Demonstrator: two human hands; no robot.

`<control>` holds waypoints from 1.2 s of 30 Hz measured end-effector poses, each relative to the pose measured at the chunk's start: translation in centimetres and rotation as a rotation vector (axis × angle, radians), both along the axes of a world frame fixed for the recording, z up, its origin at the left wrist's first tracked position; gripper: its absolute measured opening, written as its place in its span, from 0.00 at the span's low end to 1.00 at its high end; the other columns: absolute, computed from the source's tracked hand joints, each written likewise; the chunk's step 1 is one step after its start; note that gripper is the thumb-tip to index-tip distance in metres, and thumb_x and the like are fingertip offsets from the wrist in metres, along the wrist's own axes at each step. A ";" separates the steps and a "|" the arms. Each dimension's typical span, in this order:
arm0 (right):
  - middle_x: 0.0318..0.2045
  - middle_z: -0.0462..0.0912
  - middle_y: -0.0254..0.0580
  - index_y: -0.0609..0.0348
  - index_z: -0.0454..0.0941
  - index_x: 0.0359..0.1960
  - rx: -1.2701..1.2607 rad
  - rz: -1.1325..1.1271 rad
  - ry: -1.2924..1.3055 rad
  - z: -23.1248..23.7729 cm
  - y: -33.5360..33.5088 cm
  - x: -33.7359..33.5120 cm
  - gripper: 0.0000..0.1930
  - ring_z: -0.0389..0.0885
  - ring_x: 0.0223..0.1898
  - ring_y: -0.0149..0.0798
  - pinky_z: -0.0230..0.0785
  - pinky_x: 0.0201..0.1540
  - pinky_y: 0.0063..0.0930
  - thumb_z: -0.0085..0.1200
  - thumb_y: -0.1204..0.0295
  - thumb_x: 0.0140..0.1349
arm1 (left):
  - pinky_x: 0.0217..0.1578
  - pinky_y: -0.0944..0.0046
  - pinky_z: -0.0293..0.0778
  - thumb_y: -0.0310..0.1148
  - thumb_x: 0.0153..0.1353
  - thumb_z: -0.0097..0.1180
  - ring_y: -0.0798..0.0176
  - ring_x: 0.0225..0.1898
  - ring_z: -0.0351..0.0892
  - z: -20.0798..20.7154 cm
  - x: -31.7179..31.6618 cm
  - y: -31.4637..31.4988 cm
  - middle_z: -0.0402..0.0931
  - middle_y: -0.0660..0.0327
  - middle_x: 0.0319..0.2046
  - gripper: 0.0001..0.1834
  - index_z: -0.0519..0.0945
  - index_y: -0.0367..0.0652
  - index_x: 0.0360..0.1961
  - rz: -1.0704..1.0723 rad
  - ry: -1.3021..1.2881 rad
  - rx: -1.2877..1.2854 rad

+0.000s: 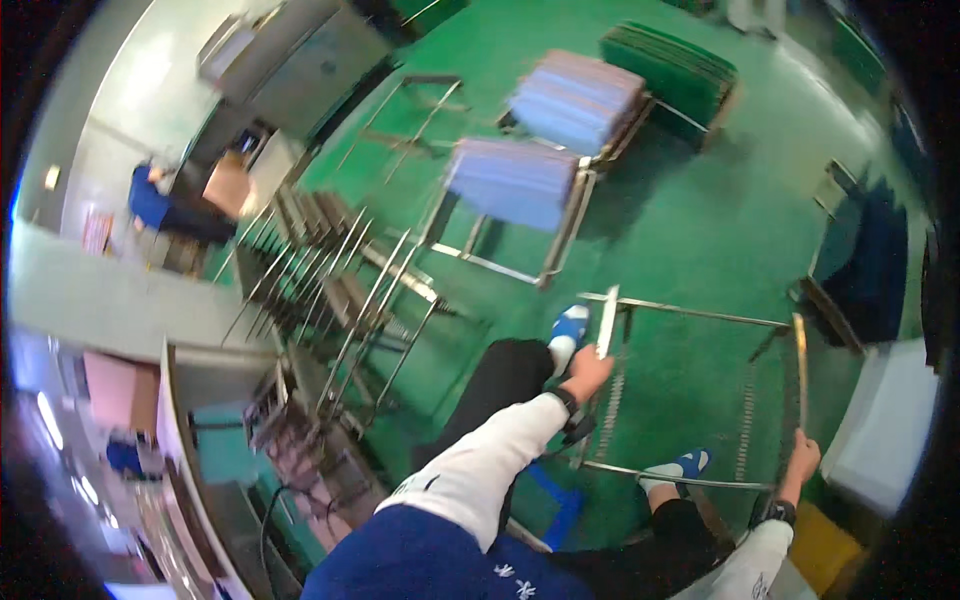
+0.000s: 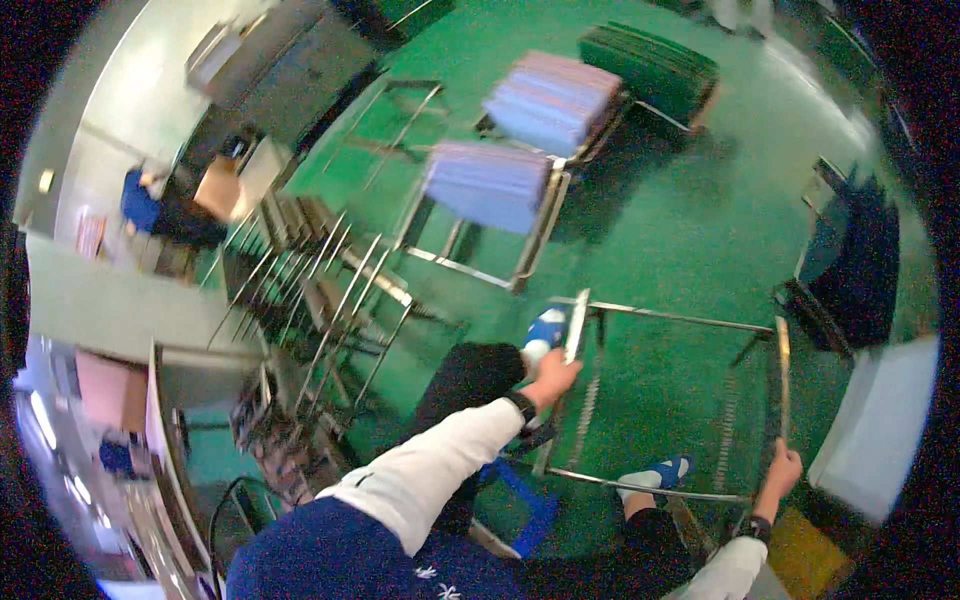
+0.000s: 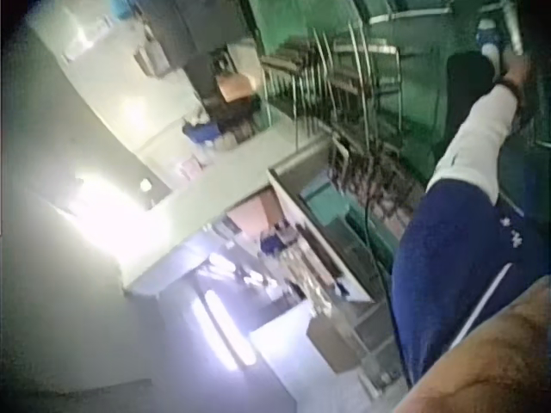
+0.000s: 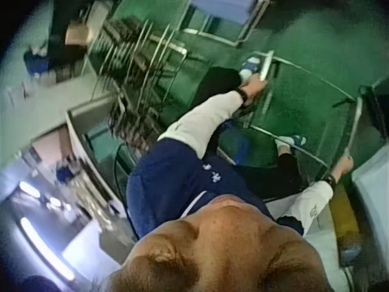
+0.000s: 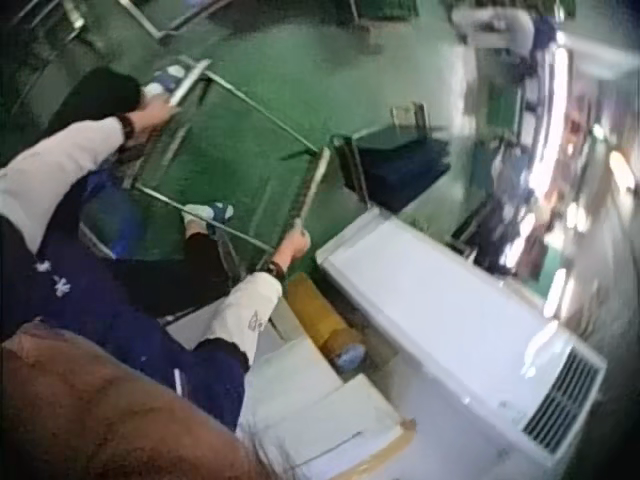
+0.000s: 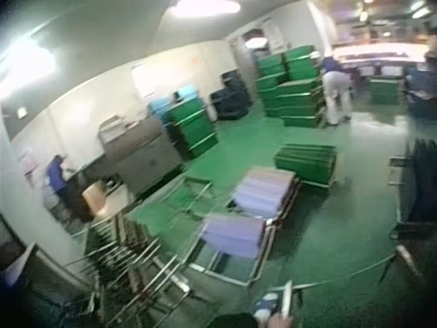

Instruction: The recorder picks up large blue sheets of material from a rack and feeds them into a processing machine.

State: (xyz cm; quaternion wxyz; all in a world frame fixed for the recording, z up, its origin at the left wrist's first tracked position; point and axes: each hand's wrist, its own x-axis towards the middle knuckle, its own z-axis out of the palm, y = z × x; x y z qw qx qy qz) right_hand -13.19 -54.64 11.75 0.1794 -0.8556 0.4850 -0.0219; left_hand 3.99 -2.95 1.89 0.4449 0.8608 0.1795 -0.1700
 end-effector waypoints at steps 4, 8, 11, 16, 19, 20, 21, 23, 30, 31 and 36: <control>0.21 0.78 0.36 0.65 0.81 0.27 -0.074 -0.006 -0.179 4.6 -4.3 -4.3 0.24 0.70 0.24 0.34 0.65 0.33 0.32 0.62 0.51 0.59 | 0.39 0.48 0.74 0.43 0.49 0.64 0.41 0.39 0.80 7.0 1.8 -1.4 0.79 0.44 0.34 0.21 0.77 0.36 0.36 -0.014 -0.051 -0.076; 0.22 0.80 0.32 0.60 0.81 0.25 0.150 -0.012 -0.472 15.9 -2.1 -2.4 0.21 0.72 0.24 0.27 0.67 0.31 0.26 0.60 0.52 0.63 | 0.34 0.48 0.71 0.39 0.45 0.66 0.42 0.32 0.77 15.5 4.5 -0.2 0.76 0.45 0.29 0.20 0.73 0.35 0.30 0.047 -0.295 -0.272; 0.22 0.79 0.31 0.58 0.80 0.25 0.211 -0.046 -0.700 22.6 -0.3 -2.7 0.18 0.76 0.23 0.25 0.69 0.27 0.23 0.58 0.56 0.65 | 0.34 0.51 0.71 0.36 0.44 0.65 0.44 0.31 0.75 23.6 7.0 1.7 0.75 0.45 0.28 0.19 0.72 0.34 0.30 0.033 -0.473 -0.330; 0.30 0.80 0.30 0.57 0.78 0.33 0.362 0.157 -0.927 32.9 10.2 3.4 0.13 0.77 0.29 0.26 0.72 0.33 0.24 0.60 0.60 0.64 | 0.34 0.55 0.72 0.32 0.44 0.64 0.56 0.30 0.73 33.6 9.8 12.6 0.75 0.50 0.27 0.17 0.74 0.33 0.32 0.131 -0.778 -0.431; 0.33 0.80 0.30 0.58 0.80 0.35 0.429 0.366 -1.012 35.2 16.3 8.0 0.11 0.78 0.33 0.26 0.72 0.36 0.23 0.60 0.63 0.63 | 0.31 0.57 0.72 0.34 0.45 0.64 0.59 0.28 0.73 40.7 7.8 22.5 0.75 0.52 0.24 0.16 0.74 0.32 0.29 0.195 -0.870 -0.356; 0.34 0.80 0.30 0.58 0.80 0.36 0.439 0.381 -1.014 35.9 19.2 9.9 0.10 0.77 0.33 0.26 0.71 0.37 0.23 0.60 0.64 0.63 | 0.31 0.57 0.72 0.34 0.45 0.64 0.60 0.28 0.74 42.6 6.3 25.9 0.75 0.52 0.25 0.16 0.75 0.32 0.30 0.252 -0.924 -0.282; 0.35 0.80 0.30 0.59 0.81 0.37 0.461 0.401 -1.016 36.4 23.1 11.9 0.10 0.77 0.34 0.27 0.71 0.38 0.22 0.60 0.66 0.63 | 0.30 0.58 0.72 0.33 0.46 0.63 0.61 0.29 0.73 43.7 5.2 29.8 0.75 0.54 0.25 0.16 0.75 0.32 0.31 0.308 -0.920 -0.206; 0.35 0.81 0.30 0.60 0.81 0.40 0.557 0.525 -1.008 37.2 30.0 14.8 0.10 0.77 0.34 0.28 0.70 0.39 0.22 0.61 0.68 0.62 | 0.31 0.61 0.72 0.31 0.49 0.62 0.65 0.29 0.73 45.5 2.3 36.3 0.76 0.58 0.27 0.13 0.75 0.32 0.31 0.357 -0.975 -0.208; 0.32 0.81 0.32 0.64 0.82 0.38 0.696 0.854 -0.892 34.2 56.3 26.5 0.12 0.75 0.34 0.27 0.66 0.39 0.22 0.63 0.68 0.58 | 0.30 0.67 0.68 0.30 0.51 0.63 0.71 0.28 0.69 42.8 -8.4 58.1 0.73 0.65 0.26 0.11 0.76 0.35 0.33 0.703 -1.039 -0.051; 0.31 0.81 0.31 0.64 0.82 0.37 0.710 0.912 -0.910 34.3 60.1 27.3 0.12 0.75 0.33 0.26 0.66 0.38 0.22 0.63 0.67 0.58 | 0.30 0.67 0.68 0.30 0.52 0.64 0.72 0.28 0.69 41.2 -9.9 61.5 0.73 0.66 0.26 0.11 0.76 0.36 0.33 0.757 -1.053 -0.048; 0.25 0.81 0.36 0.66 0.83 0.31 0.746 1.101 -0.856 31.2 76.7 30.4 0.12 0.75 0.29 0.29 0.68 0.35 0.27 0.63 0.67 0.55 | 0.31 0.68 0.66 0.28 0.55 0.65 0.73 0.28 0.68 35.8 -17.5 70.8 0.73 0.68 0.27 0.09 0.77 0.38 0.33 1.028 -1.010 0.084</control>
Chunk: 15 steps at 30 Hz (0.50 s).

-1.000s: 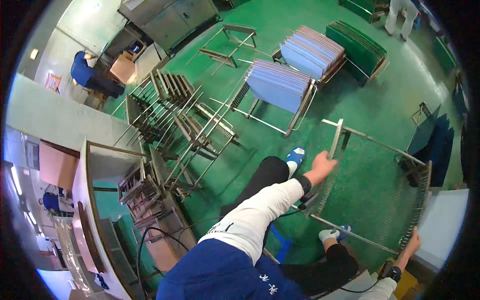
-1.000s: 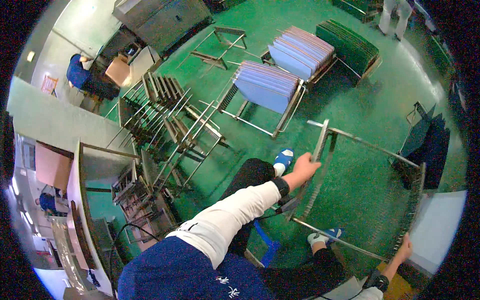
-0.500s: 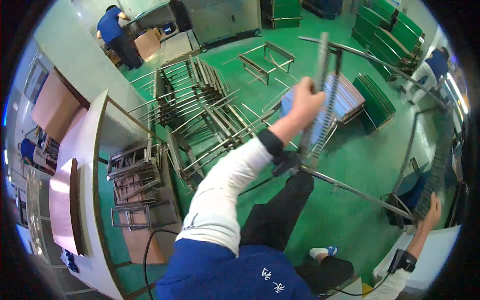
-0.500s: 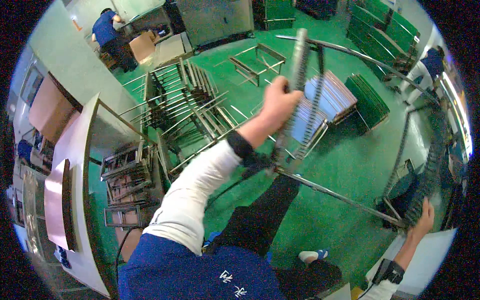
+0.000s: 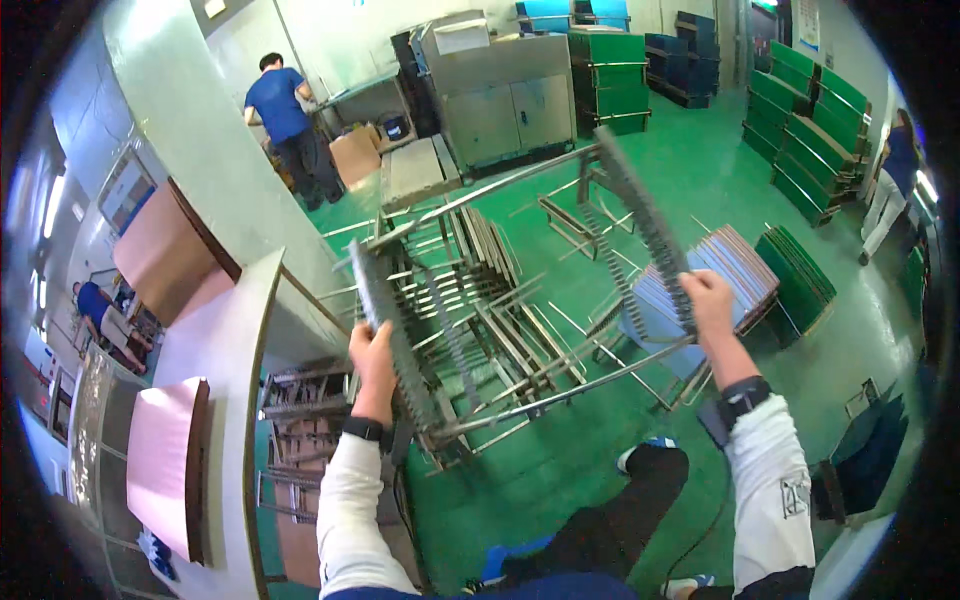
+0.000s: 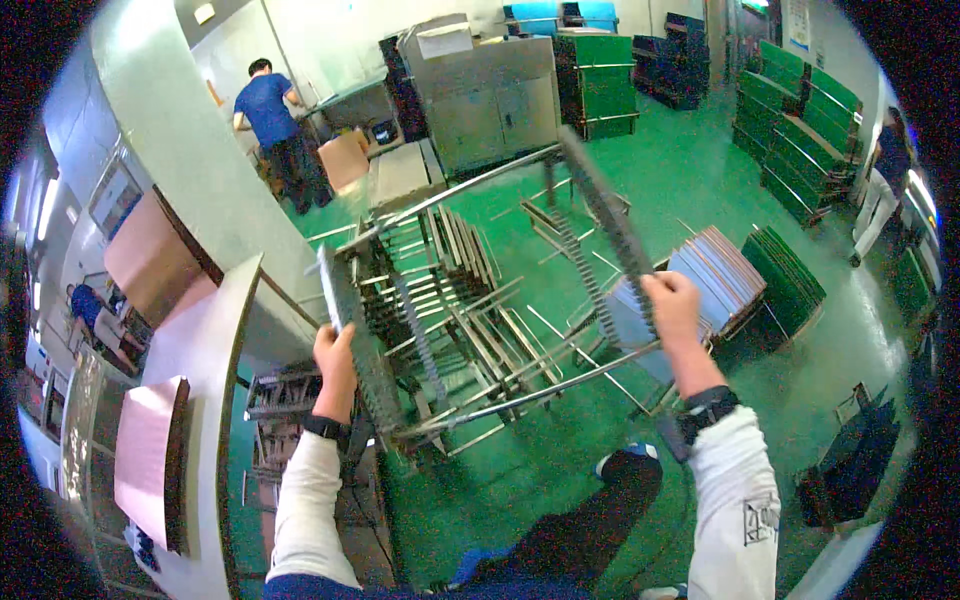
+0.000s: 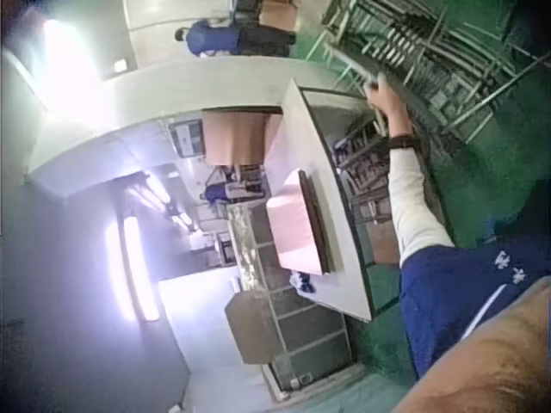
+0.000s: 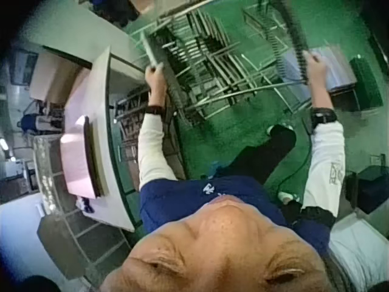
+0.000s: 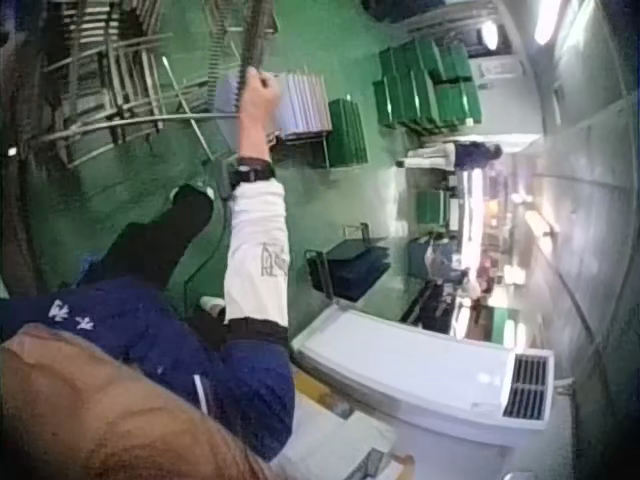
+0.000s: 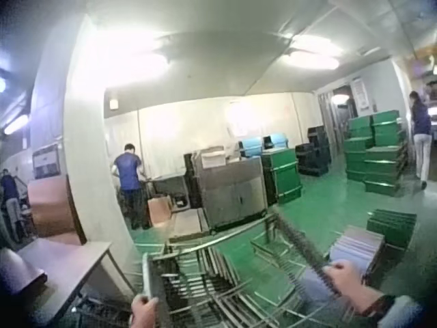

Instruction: The recorder picks up large blue sheets of material from a rack and feeds them into a processing machine.

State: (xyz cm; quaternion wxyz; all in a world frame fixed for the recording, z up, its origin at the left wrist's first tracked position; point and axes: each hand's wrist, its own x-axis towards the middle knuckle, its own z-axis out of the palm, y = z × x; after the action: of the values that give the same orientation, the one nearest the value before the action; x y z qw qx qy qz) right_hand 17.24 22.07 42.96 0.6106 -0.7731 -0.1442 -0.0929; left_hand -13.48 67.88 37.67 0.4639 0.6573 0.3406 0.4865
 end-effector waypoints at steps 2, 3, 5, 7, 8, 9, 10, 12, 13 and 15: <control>0.25 0.82 0.37 0.66 0.83 0.30 -0.013 0.003 -0.039 -2.7 4.5 1.7 0.11 0.76 0.29 0.29 0.68 0.35 0.27 0.63 0.68 0.55 | 0.29 0.68 0.64 0.27 0.55 0.64 0.73 0.28 0.66 -1.6 -0.7 0.7 0.71 0.69 0.26 0.08 0.75 0.39 0.31 0.027 -0.018 -0.057; 0.25 0.82 0.34 0.66 0.83 0.30 -0.030 0.026 -0.085 -4.0 7.0 1.8 0.10 0.75 0.29 0.28 0.68 0.35 0.26 0.62 0.69 0.56 | 0.30 0.68 0.64 0.26 0.55 0.64 0.73 0.28 0.65 -3.5 -1.6 2.2 0.70 0.69 0.26 0.08 0.75 0.39 0.31 0.075 -0.006 -0.052; 0.25 0.83 0.37 0.67 0.83 0.29 -0.031 0.087 -0.010 -5.3 10.8 1.3 0.11 0.77 0.29 0.29 0.69 0.34 0.27 0.62 0.68 0.56 | 0.29 0.68 0.63 0.26 0.55 0.64 0.74 0.27 0.64 -5.7 -2.1 3.0 0.69 0.69 0.25 0.08 0.75 0.40 0.29 0.129 -0.022 -0.072; 0.23 0.83 0.39 0.68 0.82 0.29 -0.053 0.083 -0.129 -8.0 14.3 1.7 0.12 0.77 0.28 0.29 0.69 0.33 0.28 0.63 0.67 0.55 | 0.28 0.69 0.62 0.26 0.54 0.63 0.74 0.27 0.64 -8.7 -2.8 4.9 0.69 0.70 0.25 0.08 0.74 0.41 0.29 0.169 -0.044 -0.120; 0.23 0.82 0.41 0.67 0.82 0.28 -0.056 0.065 -0.105 -9.3 14.9 2.4 0.13 0.78 0.27 0.31 0.68 0.32 0.29 0.63 0.67 0.54 | 0.27 0.69 0.61 0.26 0.54 0.63 0.74 0.26 0.63 -10.1 -2.1 5.2 0.69 0.70 0.25 0.08 0.74 0.41 0.29 0.167 -0.031 -0.125; 0.23 0.82 0.42 0.68 0.82 0.28 -0.091 0.073 -0.123 -10.3 15.6 2.7 0.13 0.78 0.28 0.31 0.68 0.32 0.29 0.63 0.66 0.54 | 0.27 0.69 0.61 0.26 0.54 0.63 0.75 0.26 0.63 -11.3 -2.0 5.5 0.69 0.70 0.24 0.08 0.74 0.41 0.29 0.179 -0.010 -0.128; 0.27 0.82 0.46 0.67 0.82 0.30 -0.121 0.093 -0.081 -11.2 16.0 2.8 0.14 0.79 0.30 0.39 0.70 0.35 0.32 0.64 0.65 0.52 | 0.26 0.69 0.61 0.26 0.53 0.63 0.75 0.26 0.63 -12.3 -1.8 5.8 0.69 0.70 0.24 0.08 0.74 0.41 0.29 0.189 0.011 -0.129; 0.31 0.82 0.50 0.66 0.83 0.34 -0.198 0.155 -0.019 -13.6 16.1 3.5 0.16 0.81 0.34 0.46 0.72 0.40 0.36 0.64 0.64 0.51 | 0.27 0.68 0.62 0.26 0.53 0.63 0.74 0.27 0.65 -14.1 -0.9 6.6 0.70 0.69 0.25 0.08 0.74 0.39 0.31 0.150 0.041 -0.166; 0.32 0.82 0.50 0.66 0.82 0.36 -0.244 0.197 0.002 -15.2 15.9 4.2 0.17 0.81 0.35 0.47 0.72 0.40 0.36 0.64 0.64 0.51 | 0.27 0.67 0.63 0.26 0.53 0.63 0.73 0.27 0.66 -15.0 -0.3 7.0 0.71 0.68 0.25 0.09 0.75 0.38 0.32 0.122 0.066 -0.192; 0.31 0.82 0.49 0.65 0.82 0.38 -0.315 0.252 0.049 -17.5 16.3 4.3 0.17 0.80 0.34 0.44 0.72 0.40 0.35 0.64 0.65 0.51 | 0.30 0.64 0.66 0.26 0.53 0.63 0.69 0.28 0.69 -17.2 -0.1 7.6 0.73 0.65 0.25 0.11 0.75 0.36 0.35 0.180 0.212 -0.178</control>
State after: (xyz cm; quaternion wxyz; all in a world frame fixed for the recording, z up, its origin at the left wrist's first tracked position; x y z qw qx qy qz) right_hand 21.53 38.34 25.42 0.4924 -0.8369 -0.2375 0.0268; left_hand -13.54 75.51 20.42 0.4364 0.6280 0.4869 0.4221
